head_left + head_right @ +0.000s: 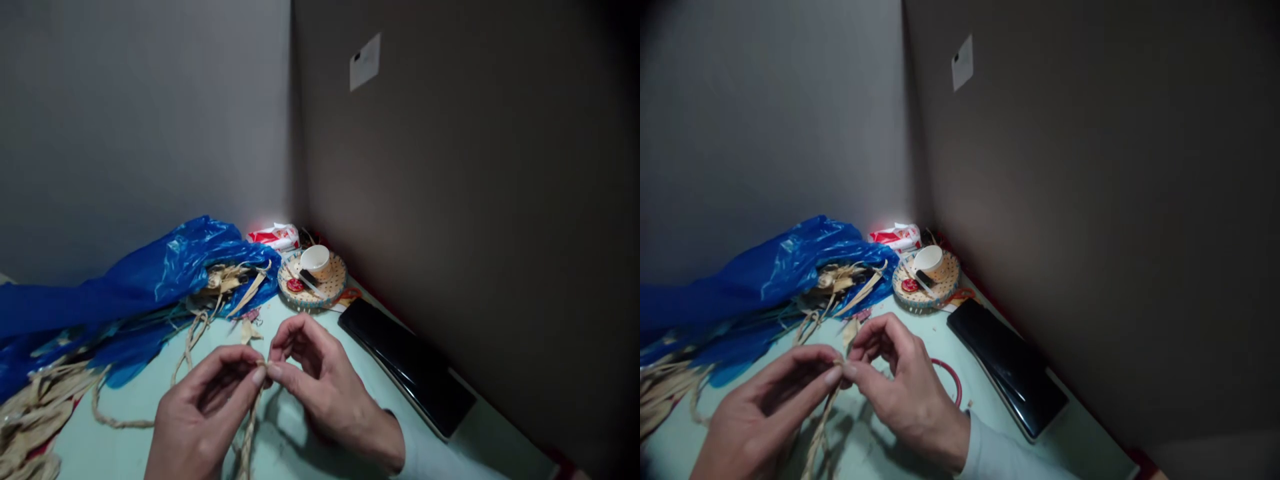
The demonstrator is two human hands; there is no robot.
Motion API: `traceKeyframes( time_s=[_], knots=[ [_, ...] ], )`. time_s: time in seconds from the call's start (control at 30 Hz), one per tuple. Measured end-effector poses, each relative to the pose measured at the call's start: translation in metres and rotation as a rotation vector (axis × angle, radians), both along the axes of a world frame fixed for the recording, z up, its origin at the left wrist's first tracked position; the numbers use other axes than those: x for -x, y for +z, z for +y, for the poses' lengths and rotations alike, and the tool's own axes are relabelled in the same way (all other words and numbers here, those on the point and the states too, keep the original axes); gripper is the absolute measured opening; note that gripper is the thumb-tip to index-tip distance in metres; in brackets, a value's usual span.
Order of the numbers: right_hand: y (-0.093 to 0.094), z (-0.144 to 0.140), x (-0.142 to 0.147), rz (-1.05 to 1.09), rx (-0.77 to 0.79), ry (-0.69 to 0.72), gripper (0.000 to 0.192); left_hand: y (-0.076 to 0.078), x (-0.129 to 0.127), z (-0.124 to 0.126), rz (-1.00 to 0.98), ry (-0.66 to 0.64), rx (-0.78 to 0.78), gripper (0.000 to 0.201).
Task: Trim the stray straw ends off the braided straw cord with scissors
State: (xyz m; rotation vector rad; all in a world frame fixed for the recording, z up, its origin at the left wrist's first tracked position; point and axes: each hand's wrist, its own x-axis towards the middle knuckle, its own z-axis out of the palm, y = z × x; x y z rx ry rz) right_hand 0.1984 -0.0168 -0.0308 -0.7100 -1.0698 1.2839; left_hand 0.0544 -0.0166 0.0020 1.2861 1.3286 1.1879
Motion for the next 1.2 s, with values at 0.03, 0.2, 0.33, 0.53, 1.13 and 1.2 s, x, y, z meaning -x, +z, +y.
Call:
traceKeyframes(
  time_s=[0.03,0.2,0.33,0.53,1.13,1.2],
  knots=[
    [0.0,-0.001,-0.001,-0.036,-0.035,-0.01,0.026,0.001,-0.001,-0.002,-0.009,0.007,0.001,0.016],
    [-0.005,-0.002,0.0,-0.222,-0.154,-0.104,0.024,0.003,-0.003,-0.003,-0.03,0.032,0.016,0.011],
    [-0.006,-0.006,0.004,-0.416,-0.28,-0.224,0.021,-0.005,0.008,0.006,-0.026,-0.066,0.069,0.015],
    [-0.002,-0.005,-0.001,-0.501,-0.411,-0.31,0.019,-0.005,0.017,0.013,-0.019,-0.138,0.095,0.016],
    [0.009,-0.003,-0.011,-0.449,-0.281,-0.108,0.005,0.006,0.019,0.02,0.315,-0.079,0.046,0.018],
    [0.012,-0.002,-0.012,-0.404,-0.228,-0.058,0.002,0.002,0.021,0.02,0.226,-0.097,0.042,0.02]
  ],
)
